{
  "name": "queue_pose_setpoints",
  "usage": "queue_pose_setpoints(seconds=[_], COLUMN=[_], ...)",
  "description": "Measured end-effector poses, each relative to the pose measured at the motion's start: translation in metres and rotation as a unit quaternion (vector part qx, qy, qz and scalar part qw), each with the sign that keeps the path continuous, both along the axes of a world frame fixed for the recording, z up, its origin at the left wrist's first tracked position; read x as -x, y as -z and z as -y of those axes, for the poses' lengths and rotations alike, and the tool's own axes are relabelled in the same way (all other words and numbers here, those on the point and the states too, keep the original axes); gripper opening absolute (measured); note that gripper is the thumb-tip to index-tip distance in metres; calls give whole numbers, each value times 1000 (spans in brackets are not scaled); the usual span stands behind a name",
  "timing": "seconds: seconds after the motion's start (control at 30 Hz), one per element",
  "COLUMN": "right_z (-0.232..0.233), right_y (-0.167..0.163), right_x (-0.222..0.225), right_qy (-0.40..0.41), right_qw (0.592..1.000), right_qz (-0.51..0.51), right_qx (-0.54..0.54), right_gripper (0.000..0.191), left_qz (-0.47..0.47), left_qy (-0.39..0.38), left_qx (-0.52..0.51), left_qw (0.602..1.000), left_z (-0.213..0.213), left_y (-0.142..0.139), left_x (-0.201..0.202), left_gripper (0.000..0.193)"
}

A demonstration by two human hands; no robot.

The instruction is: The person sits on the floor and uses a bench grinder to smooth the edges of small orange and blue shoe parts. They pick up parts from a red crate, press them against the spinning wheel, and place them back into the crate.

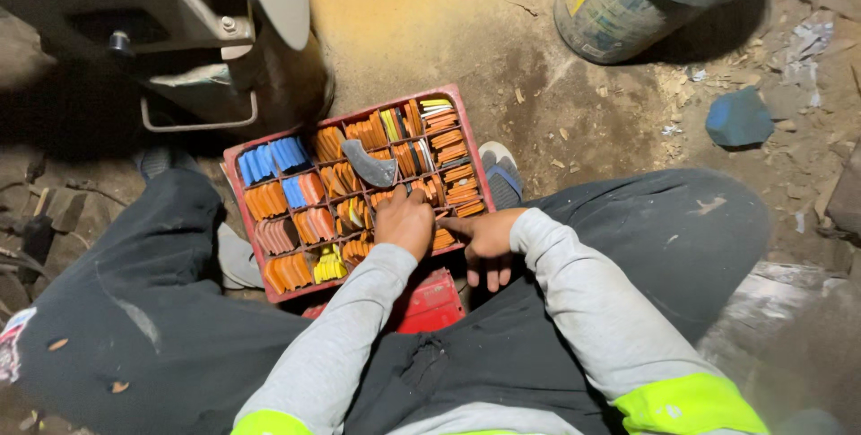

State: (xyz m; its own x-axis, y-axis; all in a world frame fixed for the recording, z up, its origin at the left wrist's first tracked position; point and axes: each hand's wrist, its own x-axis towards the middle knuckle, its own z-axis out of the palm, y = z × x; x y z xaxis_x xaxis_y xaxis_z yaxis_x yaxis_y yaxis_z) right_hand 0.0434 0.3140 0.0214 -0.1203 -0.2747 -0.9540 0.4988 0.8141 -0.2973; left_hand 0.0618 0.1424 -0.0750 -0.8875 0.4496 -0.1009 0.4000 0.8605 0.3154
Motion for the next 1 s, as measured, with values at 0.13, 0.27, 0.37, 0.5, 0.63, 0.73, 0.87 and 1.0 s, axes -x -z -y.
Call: queue_pose_setpoints(seconds=[0.13, 0.27, 0.37, 0.5, 0.63, 0.73, 0.87, 1.0], right_z=[-19, -38, -33, -24, -23, -26, -38, -37], right_y=[13, 13, 9, -1, -4, 4, 20, 33], right_x=[0, -1, -6, -6, -4, -3, -6, -9], right_qy=[122, 104, 69, 84, 28, 47, 34, -40], right_qw=[981, 983, 985, 980, 972, 968, 954, 891], right_qz=[-132, -151, -155, -177, -232, -244, -295, -449], right_qx=[71, -1, -28, -40, -26, -25, -30, 49], right_gripper=[57, 43, 41, 39, 40, 39, 34, 32], left_qz=[0, 9, 49, 82, 68, 26, 3, -2], left_qy=[-37, -74, -93, -101, -104, -81, -73, -61], left_qx=[-21, 5, 1, 5, 7, 48, 64, 63], left_qw=[999, 997, 994, 991, 992, 995, 995, 996], left_z=[-2, -8, -12, -14, -17, -20, -19, -7], left_y=[1, -2, -11, -19, -18, -13, -6, -8], left_x=[-3, -4, -3, 0, -1, -1, 5, 6], left_gripper=[14, 11, 18, 37, 38, 18, 12, 12])
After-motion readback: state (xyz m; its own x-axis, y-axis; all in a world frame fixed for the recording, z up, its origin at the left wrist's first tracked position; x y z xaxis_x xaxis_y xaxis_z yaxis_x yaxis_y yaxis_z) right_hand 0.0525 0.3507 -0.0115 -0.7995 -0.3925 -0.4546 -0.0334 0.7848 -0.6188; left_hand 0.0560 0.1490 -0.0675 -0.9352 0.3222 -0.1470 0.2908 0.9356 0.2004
